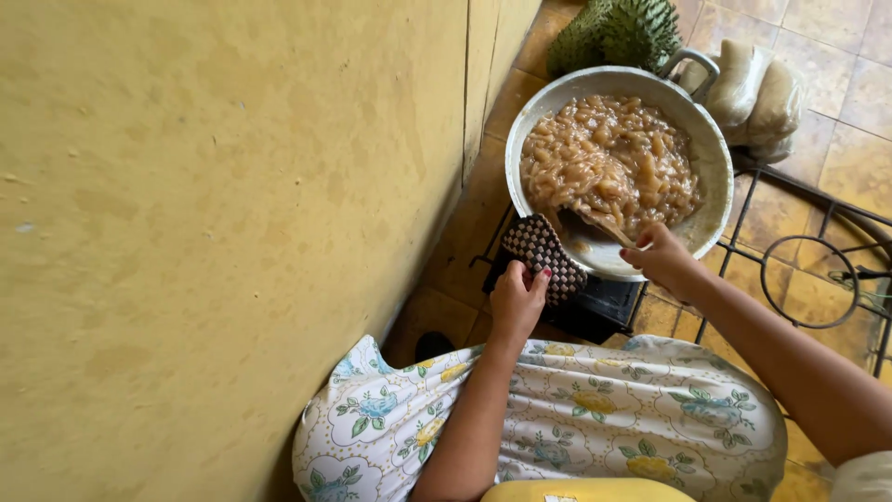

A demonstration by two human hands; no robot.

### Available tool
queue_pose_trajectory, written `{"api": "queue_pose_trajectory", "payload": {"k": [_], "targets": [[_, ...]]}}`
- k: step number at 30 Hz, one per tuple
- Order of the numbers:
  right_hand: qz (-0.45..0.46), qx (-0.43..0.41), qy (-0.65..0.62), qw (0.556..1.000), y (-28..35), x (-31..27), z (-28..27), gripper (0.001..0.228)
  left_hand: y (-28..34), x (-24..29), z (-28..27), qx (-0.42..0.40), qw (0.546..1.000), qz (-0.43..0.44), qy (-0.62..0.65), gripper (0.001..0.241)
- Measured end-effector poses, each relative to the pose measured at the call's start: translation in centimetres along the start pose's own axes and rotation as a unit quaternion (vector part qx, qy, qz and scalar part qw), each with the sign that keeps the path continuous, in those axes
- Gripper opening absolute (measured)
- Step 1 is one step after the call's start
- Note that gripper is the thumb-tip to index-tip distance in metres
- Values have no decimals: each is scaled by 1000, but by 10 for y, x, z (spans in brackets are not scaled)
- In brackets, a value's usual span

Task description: Stirring a thick brown paste in a pan on a portable stove using a wooden spoon

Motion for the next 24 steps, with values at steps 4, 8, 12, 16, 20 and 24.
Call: {"api": "queue_pose_trajectory", "payload": {"k": [4,8,12,16,20,24], "targets": [[63,1,-183,981,-23,-8,23,24,-1,-3,4,-5,1000,-4,-12,42],[120,-21,-343,931,-30,-22,31,16,-4,-10,11,-12,1000,-3,-16,45],[106,-53,-421,899,-4,-37,13,16,-1,-4,4,-16,1000,-4,-9,44],[79,-22,-424,902,6,-31,-25,20,0,-2,3,-28,999,-16,-7,42],[83,21,-288,954,51,-71,-52,22,3,4,-6,14,1000,9,14,40],[47,59,-103,992,59,-108,-49,21,2,4,-3,12,1000,11,8,39]]}}
Point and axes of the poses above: each hand's wrist, its own y-axis away from the middle knuckle, its own z-axis out of the palm, x = y × z, the point moved 9 cm from there along -y, towards the middle knuckle, and after that the axes turned 12 degrees about -y, right-handed, at the moved point
